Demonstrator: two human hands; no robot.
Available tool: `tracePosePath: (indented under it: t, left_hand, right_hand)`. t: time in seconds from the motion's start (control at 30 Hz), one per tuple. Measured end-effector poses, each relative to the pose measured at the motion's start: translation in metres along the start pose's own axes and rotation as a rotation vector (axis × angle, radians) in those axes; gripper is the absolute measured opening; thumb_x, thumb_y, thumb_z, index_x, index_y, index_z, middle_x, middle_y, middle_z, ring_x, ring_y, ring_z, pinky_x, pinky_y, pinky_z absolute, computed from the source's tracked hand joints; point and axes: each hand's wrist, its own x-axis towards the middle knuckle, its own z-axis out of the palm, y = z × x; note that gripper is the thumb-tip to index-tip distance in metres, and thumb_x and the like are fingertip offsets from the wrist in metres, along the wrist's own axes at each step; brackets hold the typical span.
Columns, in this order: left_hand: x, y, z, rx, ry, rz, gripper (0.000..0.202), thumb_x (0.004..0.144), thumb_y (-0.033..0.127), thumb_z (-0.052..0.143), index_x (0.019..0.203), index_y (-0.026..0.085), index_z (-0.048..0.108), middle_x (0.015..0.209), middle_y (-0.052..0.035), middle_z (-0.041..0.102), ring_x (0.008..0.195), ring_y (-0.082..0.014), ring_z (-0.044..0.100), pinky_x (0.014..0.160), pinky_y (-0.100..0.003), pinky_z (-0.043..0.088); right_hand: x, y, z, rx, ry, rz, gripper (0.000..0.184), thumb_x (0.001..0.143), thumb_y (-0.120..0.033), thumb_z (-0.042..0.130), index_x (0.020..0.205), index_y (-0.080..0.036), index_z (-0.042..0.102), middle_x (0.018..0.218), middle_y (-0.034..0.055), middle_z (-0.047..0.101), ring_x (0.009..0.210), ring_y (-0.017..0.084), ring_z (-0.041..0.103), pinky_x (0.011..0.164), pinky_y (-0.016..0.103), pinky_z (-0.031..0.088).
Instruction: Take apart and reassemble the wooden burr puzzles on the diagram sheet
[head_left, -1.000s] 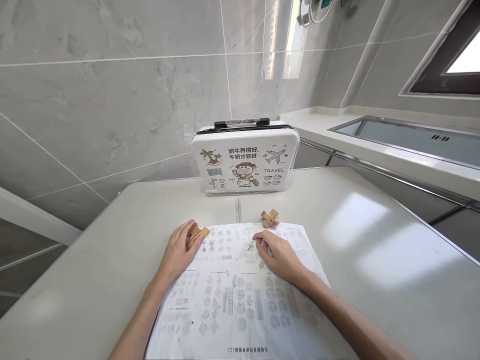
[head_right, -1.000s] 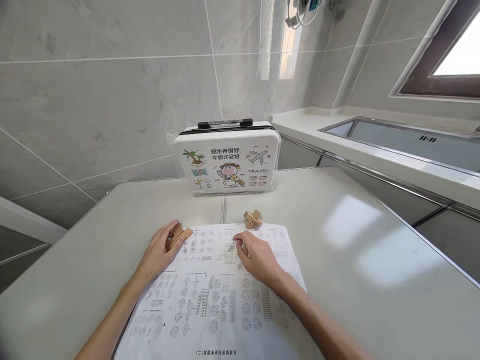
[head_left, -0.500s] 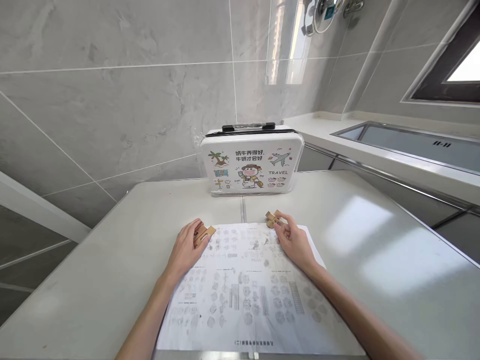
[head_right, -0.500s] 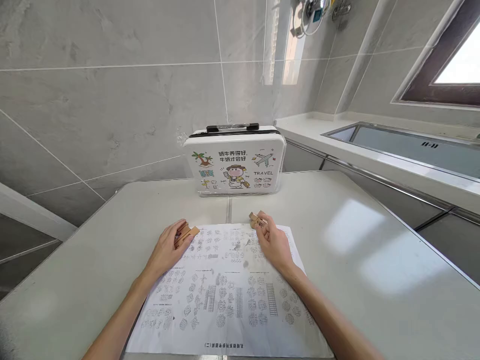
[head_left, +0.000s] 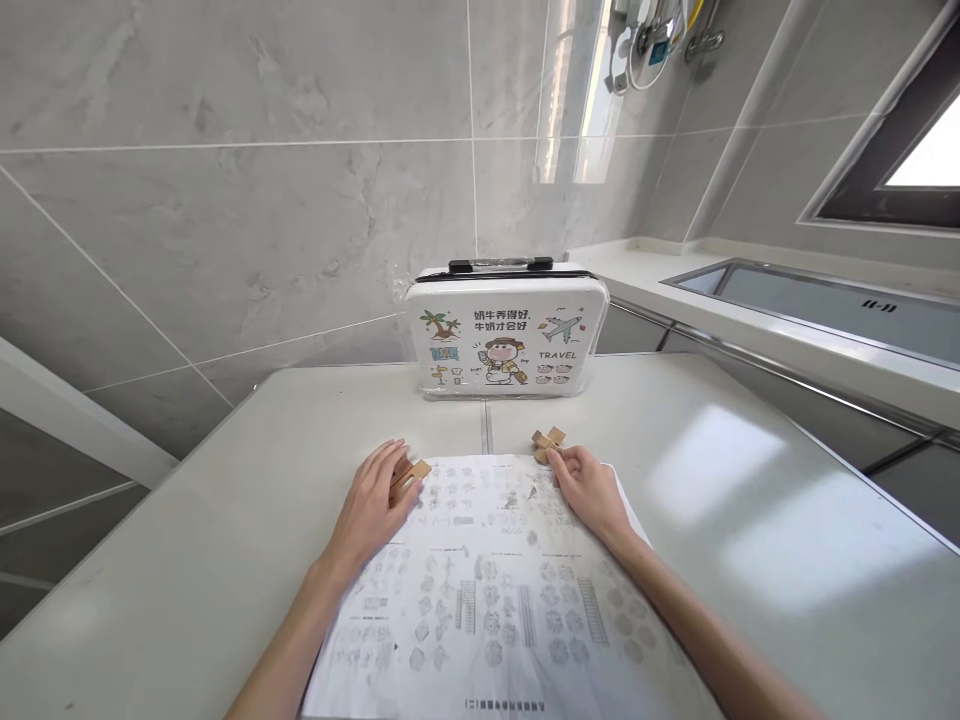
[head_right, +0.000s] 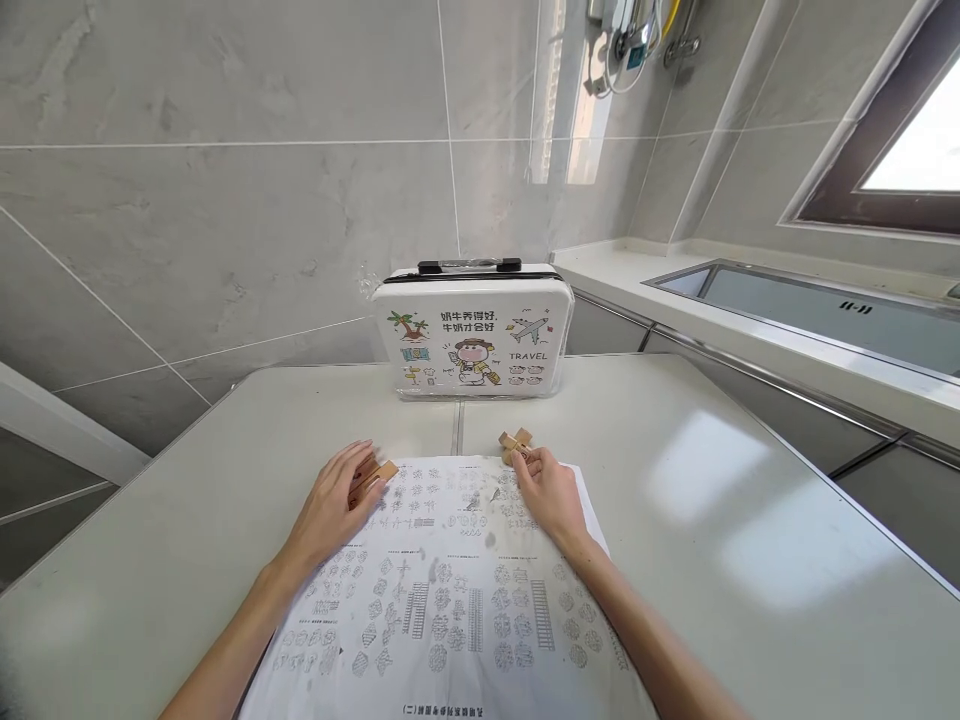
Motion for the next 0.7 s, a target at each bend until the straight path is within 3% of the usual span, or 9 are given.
tracePosePath:
  t: [0.1, 0.17, 0.3, 0.4, 0.47, 0.57, 0.7]
  left_hand:
    - [0.005, 0.018, -0.006, -0.033, -0.032, 0.148, 0.046, 0.103, 0.038, 0.056, 0.149, 0.029, 0.051, 0.155, -0.0091, 0.057, 0.148, -0.0320, 0.046, 0.121, -0.055, 0.039]
    - [0.010, 0.035, -0.006, -0.109, -0.079, 0.164, 0.043, 0.102, 0.038, 0.058, 0.144, 0.029, 0.057, 0.148, -0.0085, 0.062, 0.143, -0.0318, 0.052, 0.121, -0.053, 0.039]
    - [0.026, 0.074, 0.008, -0.396, -0.261, -0.039, 0.048, 0.098, 0.049, 0.064, 0.143, 0.030, 0.060, 0.146, -0.0094, 0.064, 0.135, -0.0337, 0.058, 0.113, -0.052, 0.047]
    - [0.039, 0.098, 0.026, -0.797, -0.339, -0.230, 0.070, 0.089, 0.053, 0.077, 0.149, 0.025, 0.054, 0.149, -0.0153, 0.062, 0.139, -0.0367, 0.056, 0.119, -0.056, 0.039]
    - [0.046, 0.108, 0.036, -0.912, -0.392, -0.242, 0.074, 0.090, 0.056, 0.075, 0.152, 0.023, 0.051, 0.150, -0.0182, 0.062, 0.139, -0.0369, 0.057, 0.117, -0.056, 0.041]
    - [0.052, 0.119, 0.045, -1.046, -0.461, -0.194, 0.064, 0.093, 0.057, 0.071, 0.144, 0.021, 0.060, 0.145, -0.0177, 0.066, 0.135, -0.0347, 0.061, 0.115, -0.050, 0.045]
    - [0.052, 0.123, 0.050, -1.198, -0.460, -0.144, 0.056, 0.090, 0.054, 0.076, 0.133, 0.020, 0.067, 0.138, -0.0155, 0.071, 0.130, -0.0321, 0.064, 0.114, -0.045, 0.046]
  right_hand:
    - [0.000, -0.001, 0.000, 0.002, -0.010, -0.020, 0.040, 0.098, -0.058, 0.051, 0.072, -0.027, 0.055, 0.060, 0.0002, 0.068, 0.060, 0.023, 0.064, 0.062, 0.032, 0.044]
    - [-0.002, -0.003, 0.000, 0.020, -0.017, -0.045, 0.039, 0.097, -0.057, 0.052, 0.073, -0.027, 0.055, 0.060, -0.0001, 0.067, 0.059, 0.023, 0.062, 0.062, 0.032, 0.043]
    - [-0.010, -0.011, -0.001, 0.092, -0.074, -0.106, 0.041, 0.099, -0.060, 0.049, 0.078, -0.026, 0.057, 0.063, -0.0003, 0.066, 0.062, 0.022, 0.062, 0.062, 0.031, 0.044]
    - [-0.018, -0.019, -0.001, 0.146, -0.136, -0.161, 0.041, 0.101, -0.060, 0.049, 0.084, -0.025, 0.060, 0.068, 0.0000, 0.066, 0.066, 0.021, 0.063, 0.066, 0.031, 0.047]
    - [-0.023, -0.022, 0.000, 0.211, -0.192, -0.202, 0.039, 0.102, -0.058, 0.049, 0.089, -0.024, 0.062, 0.071, 0.0001, 0.066, 0.068, 0.021, 0.062, 0.069, 0.031, 0.047]
    - [-0.028, -0.024, 0.000, 0.316, -0.274, -0.230, 0.035, 0.104, -0.054, 0.049, 0.098, -0.023, 0.064, 0.074, -0.0003, 0.063, 0.071, 0.020, 0.060, 0.070, 0.030, 0.047]
    - [-0.027, -0.026, -0.005, 0.396, -0.409, -0.218, 0.036, 0.105, -0.056, 0.051, 0.101, -0.023, 0.064, 0.080, 0.0003, 0.064, 0.072, 0.018, 0.058, 0.071, 0.030, 0.048]
